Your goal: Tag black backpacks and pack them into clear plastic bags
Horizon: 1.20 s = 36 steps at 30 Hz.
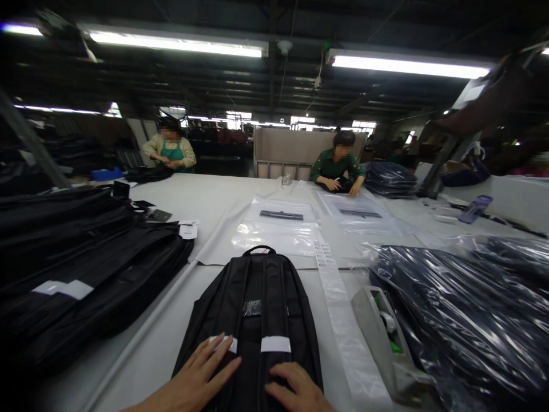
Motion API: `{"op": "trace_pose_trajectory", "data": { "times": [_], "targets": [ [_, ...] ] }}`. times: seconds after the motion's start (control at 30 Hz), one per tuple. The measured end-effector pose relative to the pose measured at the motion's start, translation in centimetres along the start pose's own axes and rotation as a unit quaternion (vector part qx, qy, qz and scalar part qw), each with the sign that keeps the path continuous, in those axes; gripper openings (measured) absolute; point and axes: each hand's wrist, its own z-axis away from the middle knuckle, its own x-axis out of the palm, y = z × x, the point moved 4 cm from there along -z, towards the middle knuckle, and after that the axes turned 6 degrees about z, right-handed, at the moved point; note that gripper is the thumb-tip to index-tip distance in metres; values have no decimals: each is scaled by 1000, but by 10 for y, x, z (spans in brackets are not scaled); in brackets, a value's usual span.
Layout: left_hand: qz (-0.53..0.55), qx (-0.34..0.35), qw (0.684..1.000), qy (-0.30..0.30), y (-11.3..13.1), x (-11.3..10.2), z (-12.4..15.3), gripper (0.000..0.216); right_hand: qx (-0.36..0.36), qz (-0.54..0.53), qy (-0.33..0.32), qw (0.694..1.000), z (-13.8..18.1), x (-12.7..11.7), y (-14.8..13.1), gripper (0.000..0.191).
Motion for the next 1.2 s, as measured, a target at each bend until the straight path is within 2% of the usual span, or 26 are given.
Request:
{"op": "trace_pose_trajectory", "data": {
  "times": [0.1,0.17,0.23,0.27,0.33,0.4,0.47,0.5,0.57,0.63,0.73,0.83,0.9,0.97,1.03,1.1,1.2],
  "targets": [
    [44,22,996,-75,14,-17,0,69,-3,-37,-71,997,-5,-24,-10,51],
    [69,21,991,-113,16,-24,-4,73,43,-62,-134,988,-11,-42,-17,50],
    [71,22,992,-106,15,-27,-8,69,86,-92,-166,978,-16,-57,-21,45],
    [64,27,993,-91,13,-26,-8,67,94,-102,-167,976,-16,-62,-22,47],
    [41,37,998,-31,11,-23,0,69,99,-90,-144,980,-11,-67,-24,64],
    [10,20,997,71,8,-19,18,77,122,-34,-92,988,3,-65,-23,88],
    [-6,-21,987,160,3,-11,41,80,151,25,-40,987,21,-57,-21,97],
    [-10,-42,982,186,0,-6,51,77,157,43,-24,986,28,-53,-19,95],
    [-23,-68,977,202,-6,4,60,64,144,53,-10,988,34,-45,-16,85],
    [-43,-60,978,194,-10,5,55,46,120,47,-11,992,30,-44,-12,68],
    [-73,-24,980,181,-7,-6,39,24,108,48,-2,993,16,-55,-5,52],
    [-94,-37,976,191,4,-16,26,29,111,62,13,992,6,-64,-6,52],
    [-101,-61,973,199,15,-13,20,46,131,66,18,989,6,-60,-9,58],
    [-116,-88,969,198,26,-4,14,53,170,80,23,982,8,-51,-11,66],
    [-142,-109,967,180,32,4,6,43,209,118,18,971,7,-40,-11,72],
    [-167,-103,970,147,33,7,-3,31,222,169,-1,960,0,-33,-10,72],
    [-184,-59,975,111,30,-3,-9,21,151,228,-29,961,-15,-36,-14,54]
  ]
}}
